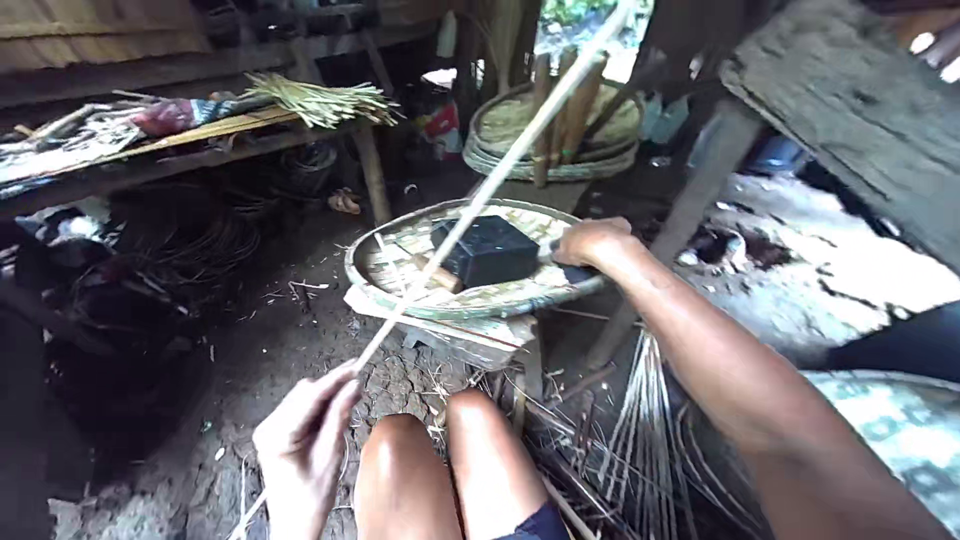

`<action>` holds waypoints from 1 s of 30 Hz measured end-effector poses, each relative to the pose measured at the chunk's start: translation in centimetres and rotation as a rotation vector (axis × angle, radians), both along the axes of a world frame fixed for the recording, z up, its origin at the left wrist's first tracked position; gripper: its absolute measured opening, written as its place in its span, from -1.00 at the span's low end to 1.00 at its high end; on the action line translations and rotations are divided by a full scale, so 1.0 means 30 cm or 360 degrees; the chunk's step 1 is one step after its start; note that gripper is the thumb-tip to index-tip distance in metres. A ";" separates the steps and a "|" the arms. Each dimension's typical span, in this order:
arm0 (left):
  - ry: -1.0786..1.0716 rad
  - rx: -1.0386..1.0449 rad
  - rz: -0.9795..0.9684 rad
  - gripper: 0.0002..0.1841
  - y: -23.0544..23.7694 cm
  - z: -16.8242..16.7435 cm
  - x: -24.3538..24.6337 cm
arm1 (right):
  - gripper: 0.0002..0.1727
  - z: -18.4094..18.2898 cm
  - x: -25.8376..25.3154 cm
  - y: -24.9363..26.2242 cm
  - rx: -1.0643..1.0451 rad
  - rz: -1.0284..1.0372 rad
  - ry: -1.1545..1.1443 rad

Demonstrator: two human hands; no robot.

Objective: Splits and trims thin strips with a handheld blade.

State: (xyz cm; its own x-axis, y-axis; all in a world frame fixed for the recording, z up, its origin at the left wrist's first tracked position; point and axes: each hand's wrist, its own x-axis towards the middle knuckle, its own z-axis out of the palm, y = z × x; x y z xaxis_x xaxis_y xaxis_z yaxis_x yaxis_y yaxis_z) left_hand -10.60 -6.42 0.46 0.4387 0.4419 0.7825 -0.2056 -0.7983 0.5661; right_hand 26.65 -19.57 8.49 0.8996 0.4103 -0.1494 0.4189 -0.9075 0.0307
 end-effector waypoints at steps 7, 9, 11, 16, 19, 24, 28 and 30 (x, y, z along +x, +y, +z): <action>-0.0037 -0.0128 -0.0072 -0.78 -0.008 -0.061 0.046 | -0.45 -0.023 0.118 -0.054 0.0513 0.0051 0.0181; -0.0030 -0.0109 -0.0085 -0.77 -0.017 -0.073 0.055 | -0.33 -0.008 0.131 -0.144 0.1126 0.0030 0.0246; -0.0010 -0.0119 -0.0124 -0.76 -0.035 -0.088 0.070 | -0.50 -0.006 0.093 -0.255 0.1720 0.0036 0.0176; 0.0184 -0.0083 -0.0291 -0.75 -0.145 -0.113 0.131 | -0.46 -0.196 -0.158 -0.553 0.3603 0.0499 0.0529; 0.0391 0.0090 -0.0306 -0.73 -0.219 -0.137 0.175 | -0.51 -0.351 -0.420 -0.575 0.3588 0.0370 0.0492; 0.0594 0.0115 -0.0464 -0.74 -0.314 -0.169 0.226 | -0.37 -0.596 -0.623 -0.486 0.3316 0.0678 0.1322; 0.0665 0.0083 -0.0555 -0.76 -0.355 -0.176 0.233 | -0.47 -0.636 -0.667 -0.437 0.3118 0.0745 0.1280; 0.0653 0.0076 -0.0624 -0.76 -0.364 -0.182 0.228 | -0.39 -0.633 -0.675 -0.427 0.2990 0.0833 0.1310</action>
